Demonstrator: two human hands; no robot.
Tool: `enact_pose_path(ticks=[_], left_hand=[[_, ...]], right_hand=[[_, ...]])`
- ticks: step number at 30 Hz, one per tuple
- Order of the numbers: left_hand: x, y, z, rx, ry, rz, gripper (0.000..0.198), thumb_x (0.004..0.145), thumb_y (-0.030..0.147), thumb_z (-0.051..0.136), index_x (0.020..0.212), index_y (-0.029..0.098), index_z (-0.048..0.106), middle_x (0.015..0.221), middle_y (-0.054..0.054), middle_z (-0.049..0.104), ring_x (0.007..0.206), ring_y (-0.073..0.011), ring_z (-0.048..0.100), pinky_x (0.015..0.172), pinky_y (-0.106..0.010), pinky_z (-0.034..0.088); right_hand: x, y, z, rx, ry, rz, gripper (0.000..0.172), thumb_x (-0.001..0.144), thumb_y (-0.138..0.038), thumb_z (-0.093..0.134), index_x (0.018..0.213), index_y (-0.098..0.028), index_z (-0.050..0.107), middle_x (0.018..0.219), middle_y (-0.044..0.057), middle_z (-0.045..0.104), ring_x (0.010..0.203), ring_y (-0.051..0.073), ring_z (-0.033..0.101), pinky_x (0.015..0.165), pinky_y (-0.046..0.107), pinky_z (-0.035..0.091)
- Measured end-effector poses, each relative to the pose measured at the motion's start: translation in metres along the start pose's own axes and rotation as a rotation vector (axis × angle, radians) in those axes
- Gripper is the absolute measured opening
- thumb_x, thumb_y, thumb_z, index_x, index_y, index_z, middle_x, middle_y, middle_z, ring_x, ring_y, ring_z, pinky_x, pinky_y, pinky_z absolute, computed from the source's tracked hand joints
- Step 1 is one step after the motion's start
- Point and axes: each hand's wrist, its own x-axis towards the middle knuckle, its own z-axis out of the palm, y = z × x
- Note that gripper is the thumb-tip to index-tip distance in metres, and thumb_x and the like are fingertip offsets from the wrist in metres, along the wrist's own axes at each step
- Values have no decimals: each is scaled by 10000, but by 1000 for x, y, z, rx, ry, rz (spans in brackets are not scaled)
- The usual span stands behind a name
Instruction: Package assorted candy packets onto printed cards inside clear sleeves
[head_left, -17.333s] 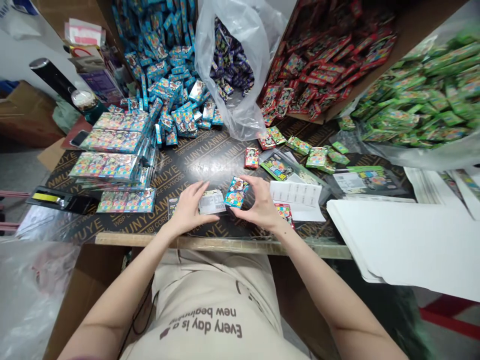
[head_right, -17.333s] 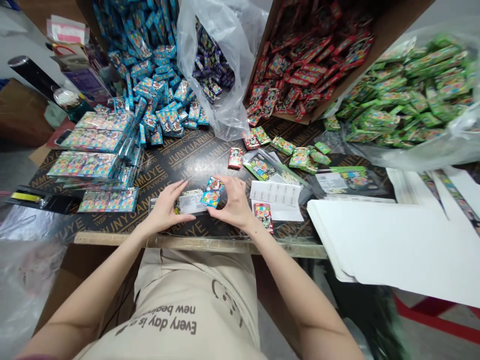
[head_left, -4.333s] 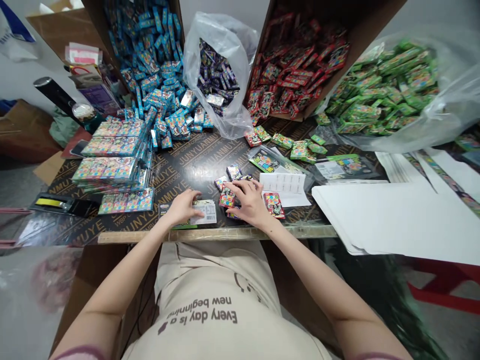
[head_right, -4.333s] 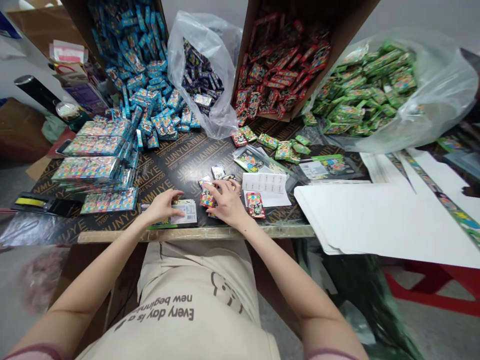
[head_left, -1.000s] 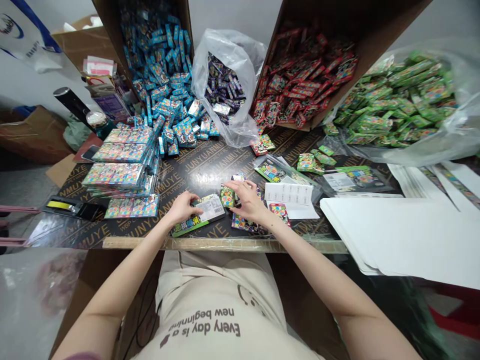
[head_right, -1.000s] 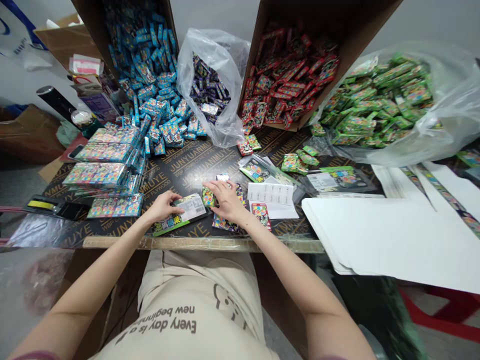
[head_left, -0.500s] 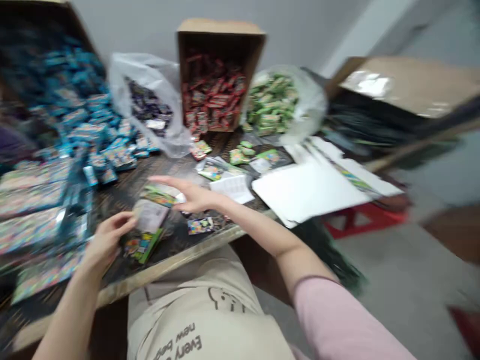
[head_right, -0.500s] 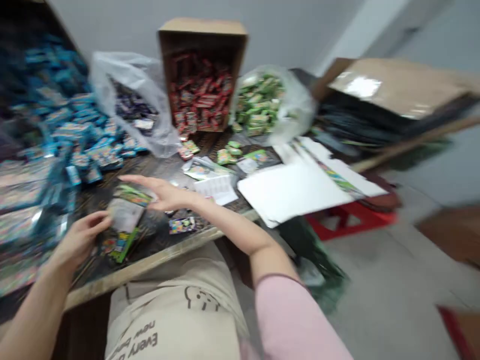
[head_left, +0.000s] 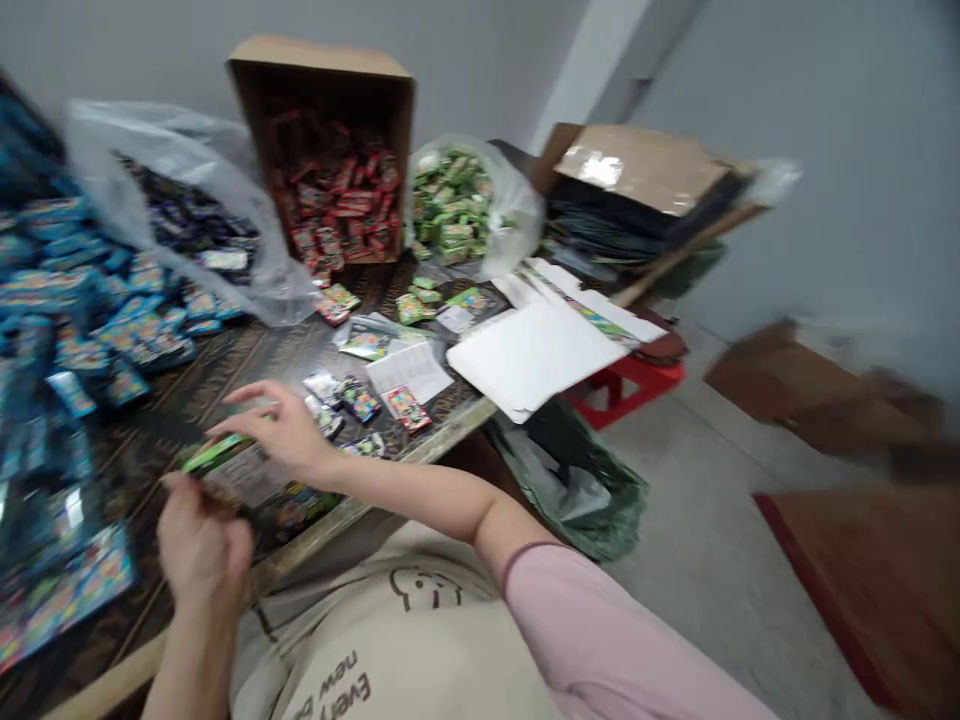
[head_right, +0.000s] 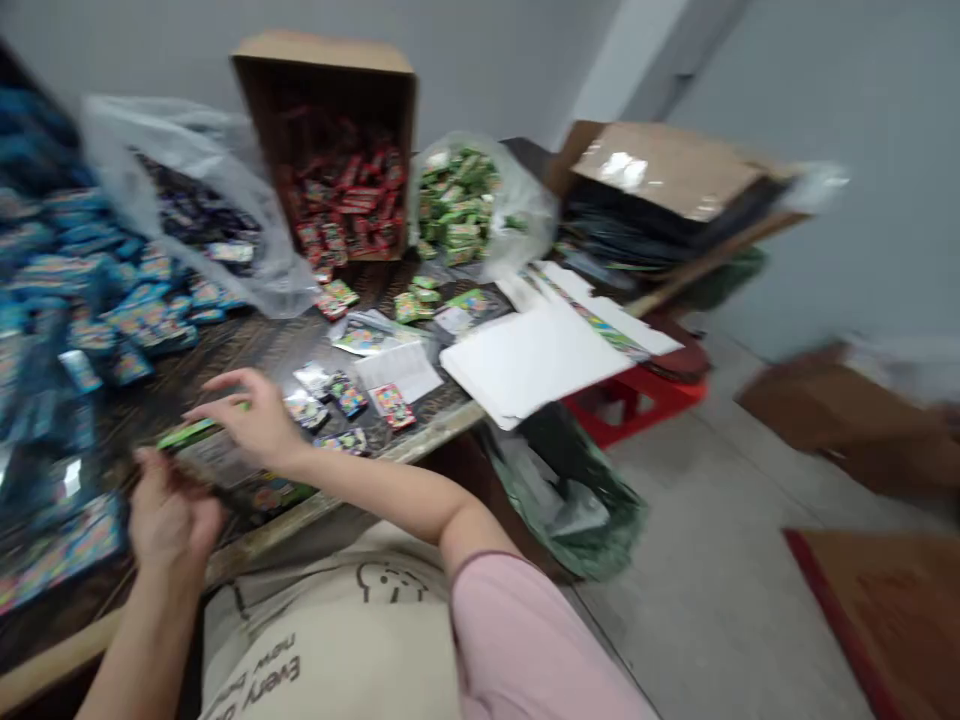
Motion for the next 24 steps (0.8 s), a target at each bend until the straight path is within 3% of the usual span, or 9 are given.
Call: enact_pose_path(ticks=[2,8,12,17,20,24], left_hand=[[-1,6,5,-256,188,-33,513,752,682,560,965,223,647,954,-3,750,1002,-221,668,856,-339,544],[10,6,-3,-591,150,-201,496,621,626,757,798,172,669,857,-37,747,898,-221,703,785,-307,549],[10,1,-10,-588,97,-187,489,577,596,807,766,164,676,790,-34,745,867,-213,706,746,-278,534],[7,6,-6,-627,132,-201,474,555,574,820,713,149,682,702,-24,730,716,-169,691,689,-252,517],[9,16,-5,-651,123,-218,336,550,420,833,669,143,687,660,1,709,599,-113,640,622,-213,486],[20,31,-13,-499,-6,-161,181,516,205,769,674,136,715,679,-8,708,605,-105,622,609,-204,466]], right_hand=[[-13,-13,0,46,23,-28,344,632,-344,735,916,-249,565,695,-44,712,728,172,677,723,313,539],[-22,-19,-13,274,28,10,396,756,-422,604,1087,-261,458,903,11,759,808,204,710,766,359,549],[-28,-17,-11,219,32,30,403,751,-401,646,1083,-248,476,903,28,764,852,225,715,788,378,554],[-31,-16,-6,186,46,2,398,722,-413,692,1036,-247,512,860,22,764,840,226,718,747,355,559],[-28,-17,-6,145,78,4,375,696,-364,710,992,-246,513,788,1,759,771,213,715,711,334,550],[-18,-22,-10,110,24,91,397,623,-219,729,937,-247,489,750,-23,753,703,194,704,679,321,539]])
